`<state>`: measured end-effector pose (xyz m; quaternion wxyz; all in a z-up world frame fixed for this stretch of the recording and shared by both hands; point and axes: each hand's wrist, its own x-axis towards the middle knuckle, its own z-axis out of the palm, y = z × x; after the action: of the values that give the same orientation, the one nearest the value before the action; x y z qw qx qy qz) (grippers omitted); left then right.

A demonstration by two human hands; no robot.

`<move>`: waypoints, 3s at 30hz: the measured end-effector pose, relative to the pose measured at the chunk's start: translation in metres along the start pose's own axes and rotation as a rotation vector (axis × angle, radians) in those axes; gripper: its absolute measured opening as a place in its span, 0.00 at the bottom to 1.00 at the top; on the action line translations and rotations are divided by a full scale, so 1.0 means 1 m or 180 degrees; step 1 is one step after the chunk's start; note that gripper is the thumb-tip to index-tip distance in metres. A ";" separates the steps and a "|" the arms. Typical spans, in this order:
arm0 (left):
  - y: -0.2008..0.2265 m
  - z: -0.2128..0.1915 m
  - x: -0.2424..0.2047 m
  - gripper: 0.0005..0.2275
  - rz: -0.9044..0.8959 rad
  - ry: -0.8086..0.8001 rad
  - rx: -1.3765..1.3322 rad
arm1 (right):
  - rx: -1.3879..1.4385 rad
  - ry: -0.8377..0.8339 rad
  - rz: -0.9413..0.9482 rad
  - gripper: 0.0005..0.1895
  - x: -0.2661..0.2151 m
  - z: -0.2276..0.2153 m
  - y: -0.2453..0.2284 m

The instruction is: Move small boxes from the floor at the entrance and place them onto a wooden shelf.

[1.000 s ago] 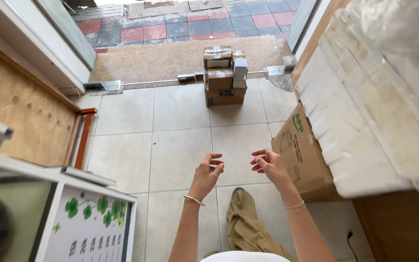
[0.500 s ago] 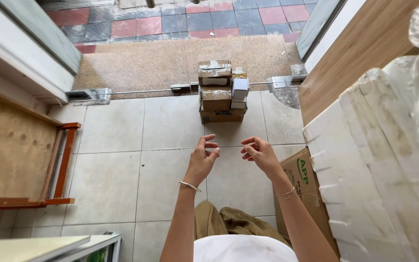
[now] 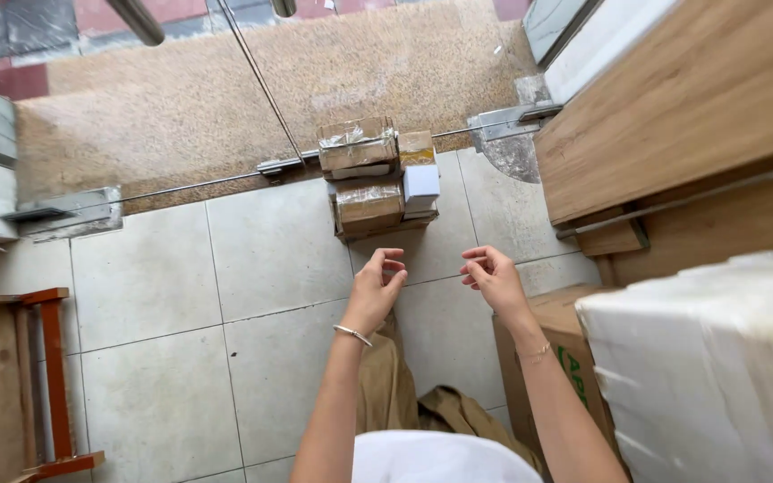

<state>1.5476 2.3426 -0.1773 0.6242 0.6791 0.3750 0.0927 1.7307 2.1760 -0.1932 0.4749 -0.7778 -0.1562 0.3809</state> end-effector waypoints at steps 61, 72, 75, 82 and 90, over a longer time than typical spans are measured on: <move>0.075 -0.025 0.096 0.55 -0.0500 0.0972 -0.0274 | -0.0223 -0.2650 -0.0466 0.50 0.176 -0.005 -0.161; 0.026 -0.021 -0.176 0.57 -0.0632 0.2356 -0.0756 | -0.0774 -0.4354 -0.1052 0.59 -0.013 0.101 -0.164; 0.007 0.004 -0.265 0.54 -0.0600 0.2901 -0.0792 | -0.0964 -0.4754 -0.1272 0.56 -0.085 0.129 -0.147; -0.026 0.078 -0.473 0.51 -0.0692 0.4246 -0.1143 | -0.1481 -0.5981 -0.1682 0.53 -0.276 0.197 -0.097; -0.026 0.189 -0.629 0.50 -0.0918 0.6157 -0.1567 | -0.1938 -0.7594 -0.1938 0.53 -0.490 0.242 -0.034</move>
<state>1.2085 1.8014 -0.0244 0.1800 0.1127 0.7694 0.6024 1.2315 2.0465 -0.0085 -0.0897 0.0371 -0.7385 0.6673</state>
